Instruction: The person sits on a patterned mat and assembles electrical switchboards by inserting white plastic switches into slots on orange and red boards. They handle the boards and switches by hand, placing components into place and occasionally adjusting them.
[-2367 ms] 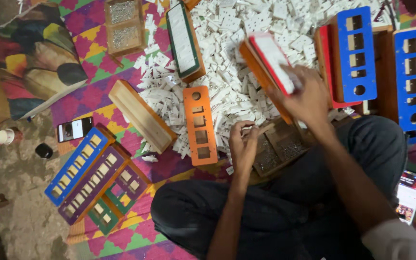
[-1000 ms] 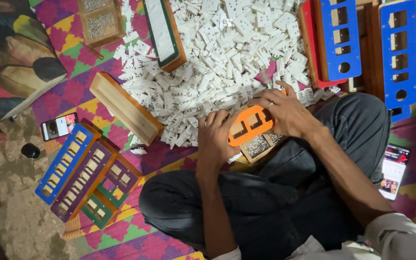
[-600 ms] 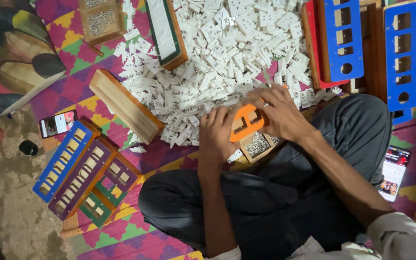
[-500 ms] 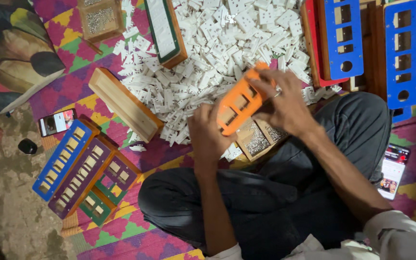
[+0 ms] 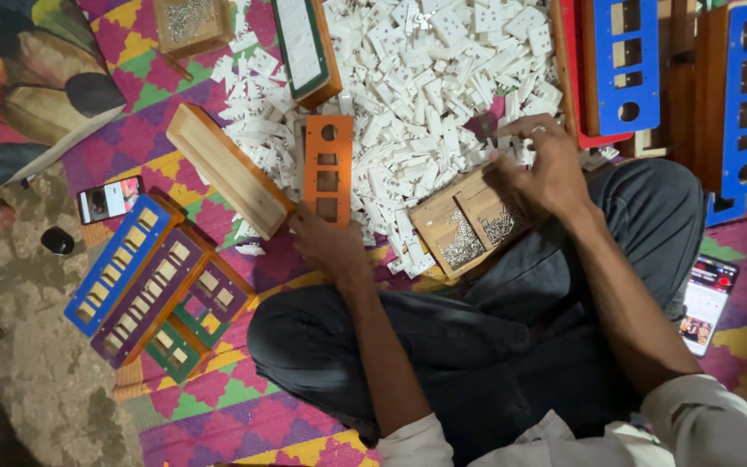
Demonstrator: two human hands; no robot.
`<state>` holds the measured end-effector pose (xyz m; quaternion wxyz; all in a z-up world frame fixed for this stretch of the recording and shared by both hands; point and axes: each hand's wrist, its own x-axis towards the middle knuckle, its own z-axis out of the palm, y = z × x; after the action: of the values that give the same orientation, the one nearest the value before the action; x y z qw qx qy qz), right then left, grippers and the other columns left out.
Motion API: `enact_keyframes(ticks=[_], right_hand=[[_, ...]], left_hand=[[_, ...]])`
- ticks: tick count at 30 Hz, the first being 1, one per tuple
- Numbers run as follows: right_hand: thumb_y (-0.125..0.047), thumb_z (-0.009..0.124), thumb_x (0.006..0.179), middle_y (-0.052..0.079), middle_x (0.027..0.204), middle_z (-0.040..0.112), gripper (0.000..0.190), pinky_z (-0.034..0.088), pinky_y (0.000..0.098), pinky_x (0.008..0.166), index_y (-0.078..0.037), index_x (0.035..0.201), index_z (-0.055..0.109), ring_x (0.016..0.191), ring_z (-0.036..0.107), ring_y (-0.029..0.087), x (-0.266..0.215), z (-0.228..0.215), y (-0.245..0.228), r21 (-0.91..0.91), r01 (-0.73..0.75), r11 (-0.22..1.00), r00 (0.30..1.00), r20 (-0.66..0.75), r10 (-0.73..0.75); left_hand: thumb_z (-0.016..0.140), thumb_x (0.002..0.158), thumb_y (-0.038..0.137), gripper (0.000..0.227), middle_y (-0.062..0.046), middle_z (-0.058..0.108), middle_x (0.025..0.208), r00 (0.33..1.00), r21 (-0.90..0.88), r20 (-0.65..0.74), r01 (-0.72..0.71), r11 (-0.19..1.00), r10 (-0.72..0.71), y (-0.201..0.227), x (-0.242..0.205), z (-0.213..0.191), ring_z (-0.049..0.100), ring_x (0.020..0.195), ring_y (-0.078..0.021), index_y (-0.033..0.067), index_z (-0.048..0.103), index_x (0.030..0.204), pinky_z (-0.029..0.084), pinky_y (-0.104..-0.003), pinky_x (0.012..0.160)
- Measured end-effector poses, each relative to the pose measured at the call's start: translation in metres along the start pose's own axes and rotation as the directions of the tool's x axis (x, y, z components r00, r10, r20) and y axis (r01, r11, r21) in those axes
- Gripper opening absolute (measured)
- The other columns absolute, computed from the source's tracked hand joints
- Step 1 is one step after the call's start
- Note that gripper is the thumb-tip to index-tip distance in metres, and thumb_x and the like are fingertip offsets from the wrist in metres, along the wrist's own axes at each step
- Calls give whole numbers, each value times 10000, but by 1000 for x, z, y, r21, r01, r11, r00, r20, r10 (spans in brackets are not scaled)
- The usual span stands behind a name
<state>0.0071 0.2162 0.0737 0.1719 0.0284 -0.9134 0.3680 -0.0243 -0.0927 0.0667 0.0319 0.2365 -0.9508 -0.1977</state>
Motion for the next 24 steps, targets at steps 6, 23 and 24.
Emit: enact_keyframes(ticks=[6,23,24], right_hand=[[-219,734,941,194,1116,688,378,551,430,844,-51,1277,690,922,692,327,35,16,14,-65,-155,986,958,235,166],[-95,727,1022,161,1153,694,233,575,345,900,-18,1241,731,1086,675,235,9,46,-9,112,138,984,978,-172,-118],[-98,746,1002,150,1126,691,257,575,335,875,-41,1252,727,1053,671,229,-3,49,-22,112,156,981,979,-150,-139]], left_hand=[[976,512,219,1019,-237,531,1327,927,-7,-323,-203,979,190,10,-8,-19,563,1102,-489,-34,499,1376,469,-542,942],[747,908,75,193,-63,711,931,905,-907,417,421,-30,84,20,-19,58,633,744,-129,-44,725,1058,532,-263,634],[709,904,96,201,-57,742,948,894,-894,446,447,-12,51,21,-21,58,651,749,-119,-15,725,1071,545,-257,627]])
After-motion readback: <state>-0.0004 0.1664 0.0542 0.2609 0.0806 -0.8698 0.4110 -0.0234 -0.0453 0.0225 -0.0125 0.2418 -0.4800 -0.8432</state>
